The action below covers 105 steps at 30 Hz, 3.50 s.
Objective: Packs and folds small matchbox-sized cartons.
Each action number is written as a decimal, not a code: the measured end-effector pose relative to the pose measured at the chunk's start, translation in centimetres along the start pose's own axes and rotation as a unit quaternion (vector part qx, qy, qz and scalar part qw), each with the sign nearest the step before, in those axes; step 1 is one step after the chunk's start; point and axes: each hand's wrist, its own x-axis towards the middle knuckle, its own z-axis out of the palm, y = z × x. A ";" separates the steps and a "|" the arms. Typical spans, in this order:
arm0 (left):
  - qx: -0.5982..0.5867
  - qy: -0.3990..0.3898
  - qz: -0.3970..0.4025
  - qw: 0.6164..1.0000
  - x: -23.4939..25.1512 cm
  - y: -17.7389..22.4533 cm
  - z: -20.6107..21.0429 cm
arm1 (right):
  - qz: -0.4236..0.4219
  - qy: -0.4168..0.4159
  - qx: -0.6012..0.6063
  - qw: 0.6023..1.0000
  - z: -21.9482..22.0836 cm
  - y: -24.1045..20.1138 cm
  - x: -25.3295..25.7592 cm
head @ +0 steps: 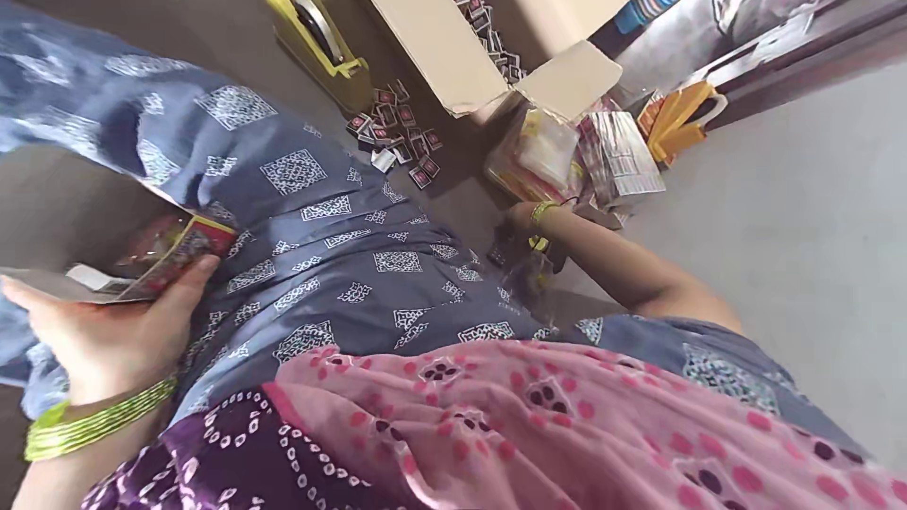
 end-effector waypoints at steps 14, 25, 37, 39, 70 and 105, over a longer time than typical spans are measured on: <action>0.023 0.002 -0.006 1.000 0.0 -0.4 -0.4 | 0.031 0.022 0.091 0.995 3.7 1.6 0.5; -0.012 0.031 0.047 0.998 0.0 0.8 0.1 | -0.046 0.167 0.135 0.976 -2.9 -1.8 -2.7; -0.099 0.007 0.074 0.992 -1.1 0.2 -0.2 | -0.465 0.530 0.196 0.681 -11.8 -20.9 -10.1; -0.093 -0.003 0.051 0.994 -0.9 1.1 0.0 | -0.494 0.508 0.266 0.653 -10.6 -22.9 -10.2; -0.043 0.030 0.109 0.993 0.4 5.4 0.3 | -0.548 0.634 -0.021 0.546 -16.5 -30.1 -10.1; -0.146 0.107 0.155 0.971 0.1 5.6 0.8 | -0.610 0.425 0.332 0.580 -17.0 -31.0 -5.4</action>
